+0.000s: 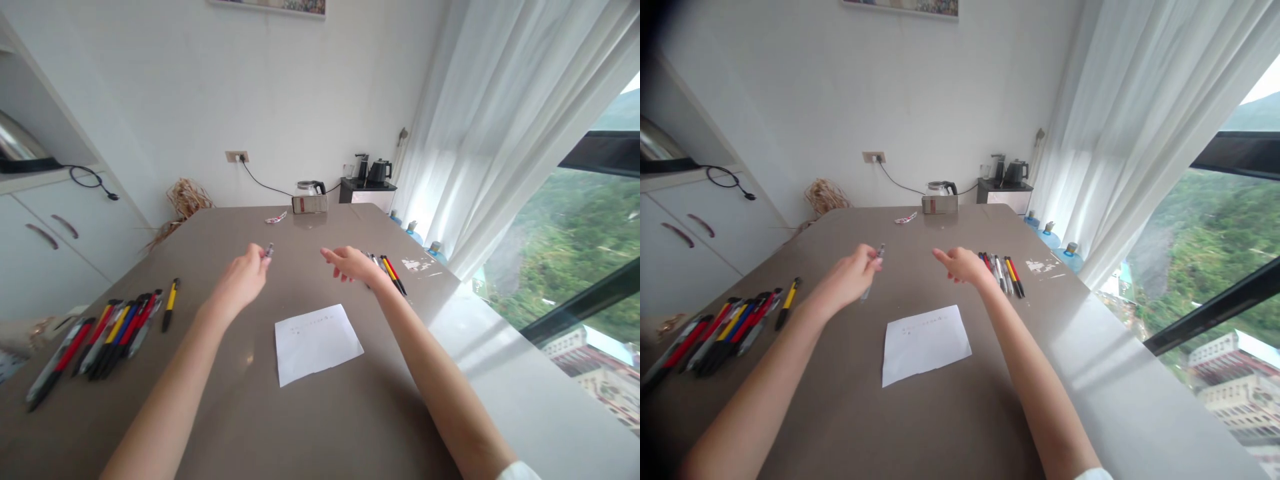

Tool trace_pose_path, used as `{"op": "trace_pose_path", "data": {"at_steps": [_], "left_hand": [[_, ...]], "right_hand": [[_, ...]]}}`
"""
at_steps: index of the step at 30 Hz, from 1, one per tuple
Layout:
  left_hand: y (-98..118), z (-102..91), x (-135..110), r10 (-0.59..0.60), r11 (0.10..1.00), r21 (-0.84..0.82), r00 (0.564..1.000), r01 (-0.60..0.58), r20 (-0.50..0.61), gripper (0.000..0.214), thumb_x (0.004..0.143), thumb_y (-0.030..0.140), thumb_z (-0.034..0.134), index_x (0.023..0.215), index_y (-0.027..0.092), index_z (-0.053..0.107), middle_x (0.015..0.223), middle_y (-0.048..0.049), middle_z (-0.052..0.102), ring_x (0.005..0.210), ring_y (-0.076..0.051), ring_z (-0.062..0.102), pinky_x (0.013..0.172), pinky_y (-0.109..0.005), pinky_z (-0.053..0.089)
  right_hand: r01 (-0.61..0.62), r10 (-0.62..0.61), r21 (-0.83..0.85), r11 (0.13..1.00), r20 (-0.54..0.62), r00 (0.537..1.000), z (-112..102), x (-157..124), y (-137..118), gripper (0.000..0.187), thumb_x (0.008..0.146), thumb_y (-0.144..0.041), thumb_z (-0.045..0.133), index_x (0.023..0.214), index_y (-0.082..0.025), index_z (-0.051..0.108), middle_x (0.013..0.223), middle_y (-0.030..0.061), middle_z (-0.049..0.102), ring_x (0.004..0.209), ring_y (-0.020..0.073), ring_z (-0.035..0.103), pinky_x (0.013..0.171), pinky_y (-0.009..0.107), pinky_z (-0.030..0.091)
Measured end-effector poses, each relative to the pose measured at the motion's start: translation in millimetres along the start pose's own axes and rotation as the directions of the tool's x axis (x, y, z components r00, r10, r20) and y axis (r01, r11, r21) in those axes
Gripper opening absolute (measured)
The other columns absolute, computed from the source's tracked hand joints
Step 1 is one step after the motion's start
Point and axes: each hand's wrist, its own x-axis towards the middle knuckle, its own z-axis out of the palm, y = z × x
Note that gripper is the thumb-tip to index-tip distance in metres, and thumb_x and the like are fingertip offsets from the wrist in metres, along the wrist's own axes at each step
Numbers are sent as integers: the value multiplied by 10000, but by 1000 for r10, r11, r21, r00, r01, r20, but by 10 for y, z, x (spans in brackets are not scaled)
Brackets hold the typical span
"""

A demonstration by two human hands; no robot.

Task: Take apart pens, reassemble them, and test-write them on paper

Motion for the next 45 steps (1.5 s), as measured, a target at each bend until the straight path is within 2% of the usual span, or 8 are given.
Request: {"op": "trace_pose_path", "data": {"at_steps": [3,5,11,18,23,27,37,45], "left_hand": [[423,112,-117,201,978,-49,980,-201,-8,292,862,362,237,1042,196,396,912,-93,609,837,-236,583,690,-328,411],[529,160,-160,249,968,-33,968,-249,-12,276,870,327,213,1019,192,402,892,-94,603,796,-236,585,645,-323,408],[431,170,-131,284,956,-39,950,-291,-129,240,860,298,281,1043,206,408,1052,-82,538,944,-220,539,757,-326,411],[470,204,-148,314,949,0,941,-316,-131,254,860,299,294,1070,226,418,1071,-65,526,890,-202,561,707,-307,421],[311,114,-116,257,966,77,956,-248,-144,231,848,309,329,1025,250,465,1028,-33,573,903,-215,545,649,-303,399],[125,52,-47,244,964,-72,960,-255,-133,220,840,335,346,953,248,514,976,-12,596,860,-179,543,670,-280,391],[139,236,5,247,909,-275,937,-312,-248,244,845,321,300,702,185,444,676,5,488,622,-121,436,590,-243,324],[118,484,36,125,751,-631,981,-193,-150,299,814,397,359,610,179,376,518,47,316,488,-84,345,471,-209,269]], "right_hand": [[155,-168,267,951,27,985,285,18,-123,535,767,-629,309,857,-166,562,620,33,618,409,82,514,353,178,369],[200,-215,361,911,1,977,440,42,-169,545,793,-610,260,779,-156,561,585,26,598,386,73,498,331,171,364],[179,-158,456,872,-85,984,525,134,-115,448,790,-536,374,677,-147,564,520,2,561,341,59,458,291,168,343],[203,-215,603,771,-54,975,502,129,-91,383,757,-499,465,631,-141,513,555,10,568,365,59,468,284,161,323],[83,14,714,695,-128,992,456,183,62,393,758,-496,464,662,-124,547,498,-5,507,358,48,425,310,157,313],[1,168,790,613,-132,977,425,245,229,375,725,-490,509,623,-129,524,479,-18,468,357,40,393,328,157,308],[-56,194,813,579,-71,978,476,294,315,403,685,-520,536,539,-150,474,401,-22,431,330,49,368,315,169,283],[-42,215,858,512,-81,973,444,353,368,356,673,-451,577,520,-152,459,384,-39,398,317,34,324,298,162,236]]}}
